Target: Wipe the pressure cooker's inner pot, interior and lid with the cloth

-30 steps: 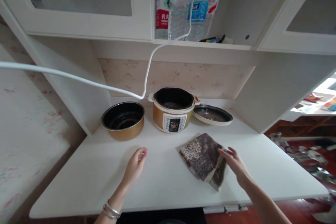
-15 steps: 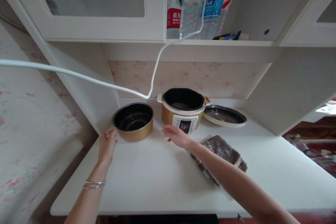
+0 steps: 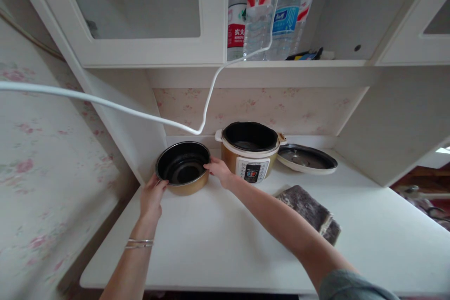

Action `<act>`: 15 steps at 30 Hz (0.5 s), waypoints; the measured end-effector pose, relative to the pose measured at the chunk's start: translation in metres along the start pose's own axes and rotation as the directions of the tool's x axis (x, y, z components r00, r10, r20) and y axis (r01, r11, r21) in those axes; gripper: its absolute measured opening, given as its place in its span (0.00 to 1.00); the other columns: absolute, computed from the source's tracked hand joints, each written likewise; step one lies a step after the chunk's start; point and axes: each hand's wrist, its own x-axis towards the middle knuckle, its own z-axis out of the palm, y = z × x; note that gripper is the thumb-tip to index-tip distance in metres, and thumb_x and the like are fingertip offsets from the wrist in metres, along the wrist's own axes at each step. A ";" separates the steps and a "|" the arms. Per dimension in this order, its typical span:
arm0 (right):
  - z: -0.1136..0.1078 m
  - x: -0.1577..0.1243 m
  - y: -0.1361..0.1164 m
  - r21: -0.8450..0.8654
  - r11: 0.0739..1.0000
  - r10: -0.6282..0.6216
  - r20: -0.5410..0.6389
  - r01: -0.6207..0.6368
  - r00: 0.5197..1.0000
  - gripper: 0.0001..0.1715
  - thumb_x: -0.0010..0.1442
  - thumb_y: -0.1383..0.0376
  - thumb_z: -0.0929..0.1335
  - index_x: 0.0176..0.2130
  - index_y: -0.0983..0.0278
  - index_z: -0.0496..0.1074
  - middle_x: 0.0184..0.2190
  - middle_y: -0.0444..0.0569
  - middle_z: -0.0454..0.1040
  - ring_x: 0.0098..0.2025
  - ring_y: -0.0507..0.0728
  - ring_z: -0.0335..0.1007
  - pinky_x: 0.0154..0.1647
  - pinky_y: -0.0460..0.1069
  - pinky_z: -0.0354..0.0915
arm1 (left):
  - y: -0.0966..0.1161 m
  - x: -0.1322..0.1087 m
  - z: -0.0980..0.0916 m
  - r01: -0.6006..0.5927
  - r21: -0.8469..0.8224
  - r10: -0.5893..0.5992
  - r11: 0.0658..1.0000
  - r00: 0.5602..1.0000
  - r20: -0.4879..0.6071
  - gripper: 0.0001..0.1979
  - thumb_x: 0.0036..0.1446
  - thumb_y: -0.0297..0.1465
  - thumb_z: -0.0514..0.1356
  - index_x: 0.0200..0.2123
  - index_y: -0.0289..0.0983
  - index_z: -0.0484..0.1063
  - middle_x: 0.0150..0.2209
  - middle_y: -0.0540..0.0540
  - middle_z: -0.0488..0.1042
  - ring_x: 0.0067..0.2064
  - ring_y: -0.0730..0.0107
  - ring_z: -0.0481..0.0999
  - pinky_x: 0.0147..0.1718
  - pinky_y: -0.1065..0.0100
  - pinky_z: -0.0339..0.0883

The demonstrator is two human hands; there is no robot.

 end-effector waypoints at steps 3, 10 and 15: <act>-0.005 -0.022 -0.009 0.005 1.000 0.014 -0.058 -0.013 0.998 0.28 0.48 0.66 0.70 0.51 0.60 0.72 0.49 0.47 0.75 0.55 0.60 0.66 0.57 0.56 0.59 | 0.008 -0.019 0.000 -0.042 -0.100 0.034 0.994 0.997 -0.075 0.26 0.40 0.23 0.66 0.48 0.38 0.76 0.47 0.44 0.78 0.49 0.60 0.77 0.51 0.57 0.71; -0.028 -0.053 -0.071 0.191 0.967 -0.155 -0.080 0.168 0.985 0.44 0.46 0.67 0.72 0.61 0.60 0.63 0.62 0.48 0.64 0.64 0.60 0.56 0.64 0.56 0.54 | 0.081 -0.044 0.023 -0.241 -0.213 0.225 0.947 0.970 -0.094 0.29 0.39 0.25 0.69 0.49 0.39 0.76 0.46 0.49 0.78 0.52 0.59 0.75 0.57 0.55 0.65; -0.068 -0.070 -0.126 0.179 0.922 -0.321 -0.148 0.344 0.936 0.41 0.49 0.66 0.72 0.61 0.59 0.63 0.59 0.47 0.67 0.63 0.61 0.58 0.63 0.59 0.54 | 0.140 -0.050 0.072 -0.372 -0.191 0.388 0.908 0.920 0.052 0.25 0.42 0.26 0.67 0.48 0.40 0.76 0.45 0.50 0.78 0.52 0.60 0.74 0.56 0.55 0.66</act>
